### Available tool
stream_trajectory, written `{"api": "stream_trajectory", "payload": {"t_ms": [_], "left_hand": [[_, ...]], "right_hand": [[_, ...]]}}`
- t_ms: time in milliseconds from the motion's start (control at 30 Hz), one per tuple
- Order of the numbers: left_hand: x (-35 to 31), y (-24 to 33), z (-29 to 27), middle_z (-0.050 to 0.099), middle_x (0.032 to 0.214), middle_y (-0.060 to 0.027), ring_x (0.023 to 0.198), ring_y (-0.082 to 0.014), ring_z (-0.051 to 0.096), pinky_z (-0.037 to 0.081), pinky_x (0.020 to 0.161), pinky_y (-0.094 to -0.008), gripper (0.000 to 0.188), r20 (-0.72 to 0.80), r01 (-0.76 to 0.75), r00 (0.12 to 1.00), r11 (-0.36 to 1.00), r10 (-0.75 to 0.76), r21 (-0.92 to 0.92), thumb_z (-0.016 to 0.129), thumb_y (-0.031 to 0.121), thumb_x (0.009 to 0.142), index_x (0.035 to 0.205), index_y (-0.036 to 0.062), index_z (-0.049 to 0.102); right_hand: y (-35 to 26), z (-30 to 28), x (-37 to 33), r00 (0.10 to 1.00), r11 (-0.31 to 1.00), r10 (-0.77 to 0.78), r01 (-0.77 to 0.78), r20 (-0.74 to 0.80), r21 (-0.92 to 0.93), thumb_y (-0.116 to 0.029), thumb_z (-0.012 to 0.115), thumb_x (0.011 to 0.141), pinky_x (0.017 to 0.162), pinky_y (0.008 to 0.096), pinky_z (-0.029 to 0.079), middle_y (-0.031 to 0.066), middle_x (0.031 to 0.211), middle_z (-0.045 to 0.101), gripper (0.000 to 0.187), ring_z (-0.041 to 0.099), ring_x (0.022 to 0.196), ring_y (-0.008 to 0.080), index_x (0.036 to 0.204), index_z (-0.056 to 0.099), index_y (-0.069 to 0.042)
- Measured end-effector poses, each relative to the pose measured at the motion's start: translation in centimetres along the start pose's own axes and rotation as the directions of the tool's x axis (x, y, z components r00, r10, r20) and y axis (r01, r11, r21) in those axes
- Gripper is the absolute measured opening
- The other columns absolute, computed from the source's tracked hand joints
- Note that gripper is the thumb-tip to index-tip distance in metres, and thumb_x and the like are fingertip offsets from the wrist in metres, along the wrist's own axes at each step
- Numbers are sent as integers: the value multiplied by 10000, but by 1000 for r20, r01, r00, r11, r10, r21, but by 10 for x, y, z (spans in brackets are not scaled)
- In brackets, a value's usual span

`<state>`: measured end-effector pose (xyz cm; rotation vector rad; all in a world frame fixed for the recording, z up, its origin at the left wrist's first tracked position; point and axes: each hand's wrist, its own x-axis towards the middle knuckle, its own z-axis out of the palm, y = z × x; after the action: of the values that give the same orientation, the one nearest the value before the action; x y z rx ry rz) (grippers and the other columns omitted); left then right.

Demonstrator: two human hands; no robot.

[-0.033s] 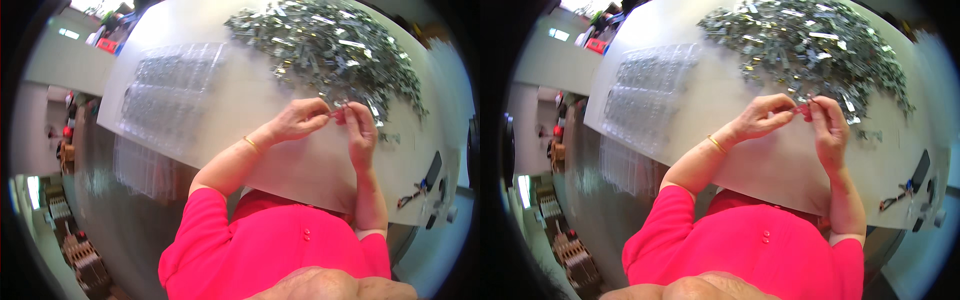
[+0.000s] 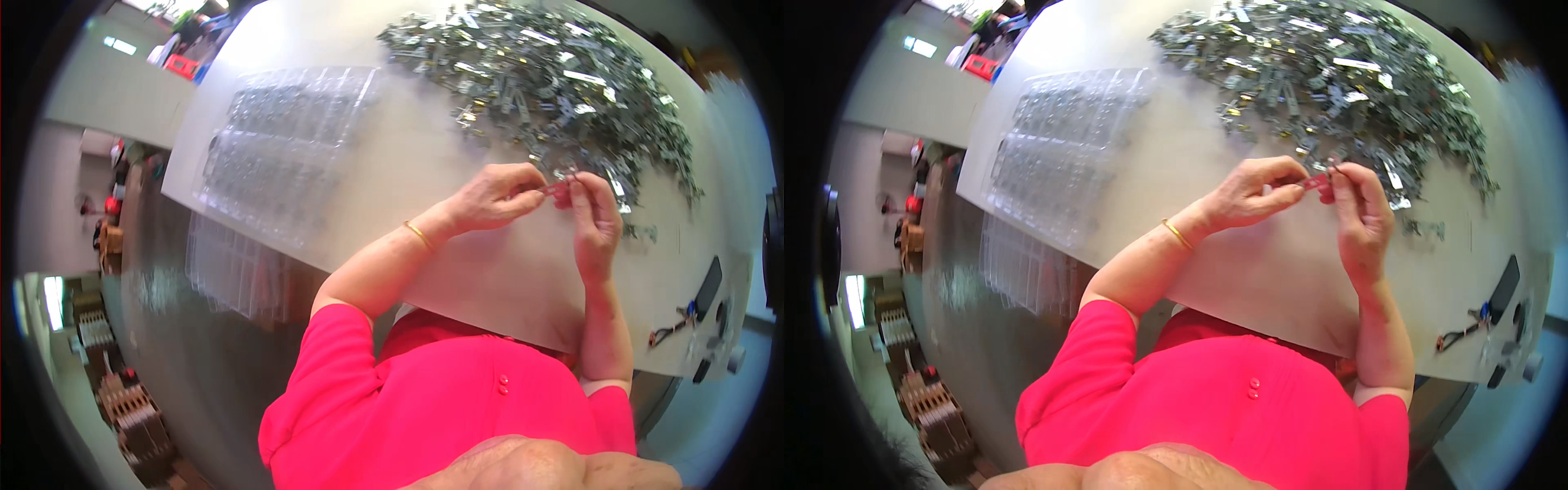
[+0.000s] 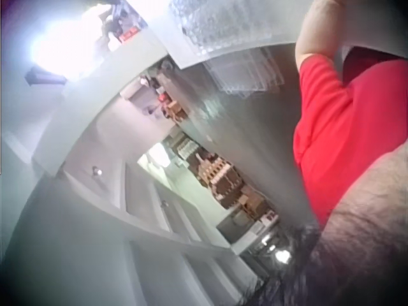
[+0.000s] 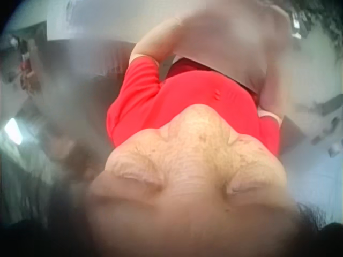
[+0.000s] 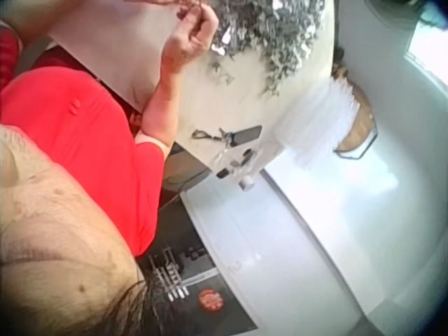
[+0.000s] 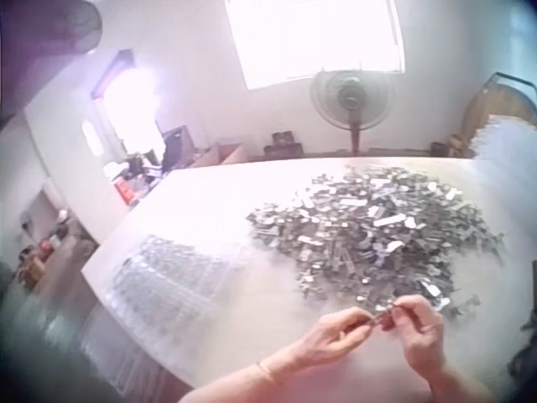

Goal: Manually assemble and sort small metal hardware clips into plastic blister trays.

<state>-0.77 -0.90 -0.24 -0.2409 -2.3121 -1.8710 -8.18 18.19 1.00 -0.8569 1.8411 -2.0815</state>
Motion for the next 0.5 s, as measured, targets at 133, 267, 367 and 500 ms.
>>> {"api": "stream_trajectory", "payload": {"t_ms": [133, 267, 367, 500], "left_hand": [[-5, 3, 4, 654, 788, -65, 681, -133, 608, 498, 631, -290, 241, -107, -55, 992, 995, 63, 80, 701, 130, 898, 1094, 15, 622], [-5, 0, 5, 666, 785, -141, 661, -301, 674, 534, 601, -395, 230, -150, -222, 945, 907, 290, 358, 722, 139, 882, 1045, 34, 598], [-1, -1, 7, 666, 784, -146, 673, -336, 670, 530, 597, -406, 213, -178, -313, 883, 828, 434, 466, 712, 127, 886, 1039, 35, 596], [0, 5, -1, 665, 779, -155, 681, -348, 676, 526, 589, -414, 177, -309, -217, 858, 835, 411, 506, 697, 119, 909, 1018, 36, 585]], "right_hand": [[5, 2, -2, 999, 999, 13, -15, -43, -47, -57, 566, 1032, 783, 232, 520, 19, 999, 666, 127, 636, 861, 86, 1137, 628, -19], [9, 5, -2, 998, 997, 3, -8, -59, -76, -59, 558, 1036, 777, 234, 529, 22, 1012, 667, 137, 643, 853, 91, 1149, 625, -20], [11, 8, -3, 997, 992, -54, 46, -62, -114, -61, 551, 1039, 745, 247, 535, 43, 1069, 655, 151, 641, 851, 99, 1171, 617, -28], [11, 14, -5, 974, 968, -218, 206, -69, -145, -54, 552, 1036, 707, 244, 525, 64, 1122, 628, 144, 626, 825, 106, 1165, 614, -38]]}}
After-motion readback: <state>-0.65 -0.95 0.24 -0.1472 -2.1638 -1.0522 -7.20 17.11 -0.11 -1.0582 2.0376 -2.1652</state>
